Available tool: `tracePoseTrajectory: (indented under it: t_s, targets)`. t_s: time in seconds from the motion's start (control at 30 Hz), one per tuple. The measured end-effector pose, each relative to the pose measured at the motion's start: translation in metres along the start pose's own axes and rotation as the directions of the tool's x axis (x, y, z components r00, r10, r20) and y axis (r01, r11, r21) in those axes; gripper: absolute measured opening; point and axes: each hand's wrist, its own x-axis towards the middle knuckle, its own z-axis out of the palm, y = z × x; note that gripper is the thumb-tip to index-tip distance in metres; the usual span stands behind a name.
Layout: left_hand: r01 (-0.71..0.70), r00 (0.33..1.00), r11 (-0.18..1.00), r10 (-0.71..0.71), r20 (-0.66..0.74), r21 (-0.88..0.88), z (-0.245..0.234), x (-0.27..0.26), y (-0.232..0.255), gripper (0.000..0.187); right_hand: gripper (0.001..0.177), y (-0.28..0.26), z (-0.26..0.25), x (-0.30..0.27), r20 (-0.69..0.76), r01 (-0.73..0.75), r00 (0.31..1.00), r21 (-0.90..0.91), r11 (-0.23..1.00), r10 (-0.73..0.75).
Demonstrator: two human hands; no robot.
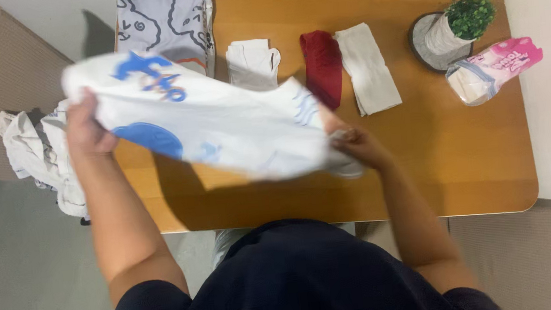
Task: The person folds several clothing items including a white tank top, a pair of socks, and a grey patterned garment by hand on a wooden table.
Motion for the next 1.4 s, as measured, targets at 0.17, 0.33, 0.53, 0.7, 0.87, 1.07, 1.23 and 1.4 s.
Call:
tracePoseTrajectory:
  t_s: [0.17, 0.33, 0.53, 0.7, 0.87, 1.07, 1.23, 1.4]
  targets:
    - [-0.259, 0.962, 0.954, 0.24, 0.134, 0.153, 0.023, -0.027, 0.04, 0.034, 0.045, -0.106, -0.035, -0.032, 0.048, 0.026, 0.999, -0.63, 0.776, 0.005]
    - [-0.378, 0.926, 0.89, 0.358, 0.123, 0.256, 0.046, -0.061, 0.037, 0.021, 0.03, -0.111, -0.114, -0.058, -0.046, 0.232, 0.959, -0.448, 0.864, -0.281]
    - [-0.123, 0.941, 0.925, 0.224, -0.254, 0.36, 0.074, -0.105, -0.026, 0.04, 0.023, -0.057, -0.193, -0.07, -0.214, 0.225, 0.957, 0.118, 0.967, -0.197]
    - [0.066, 0.97, 0.978, -0.017, -0.241, 0.198, 0.002, -0.104, -0.173, 0.047, 0.028, 0.025, -0.194, -0.03, -0.28, -0.009, 0.96, -0.129, 0.992, -0.027]
    - [0.131, 0.948, 0.913, -0.002, -0.318, 0.387, -0.044, -0.107, -0.259, 0.031, 0.036, 0.05, -0.173, -0.016, -0.449, -0.145, 0.89, -0.103, 0.984, 0.084]
    - [0.097, 0.943, 0.92, 0.037, -0.331, 0.379, -0.052, -0.086, -0.249, 0.037, 0.037, -0.028, -0.076, -0.069, -0.443, -0.191, 0.896, -0.432, 0.881, -0.023]
    - [0.186, 0.918, 0.9, -0.017, -0.396, 0.393, -0.048, -0.078, -0.244, 0.036, 0.023, -0.009, 0.063, -0.093, 0.291, 0.129, 0.956, -0.333, 0.934, -0.028]
    - [0.267, 0.891, 0.895, -0.088, -0.445, 0.358, -0.04, -0.074, -0.235, 0.031, 0.026, 0.001, 0.04, -0.07, -0.053, -0.028, 0.999, -0.631, 0.775, -0.006]
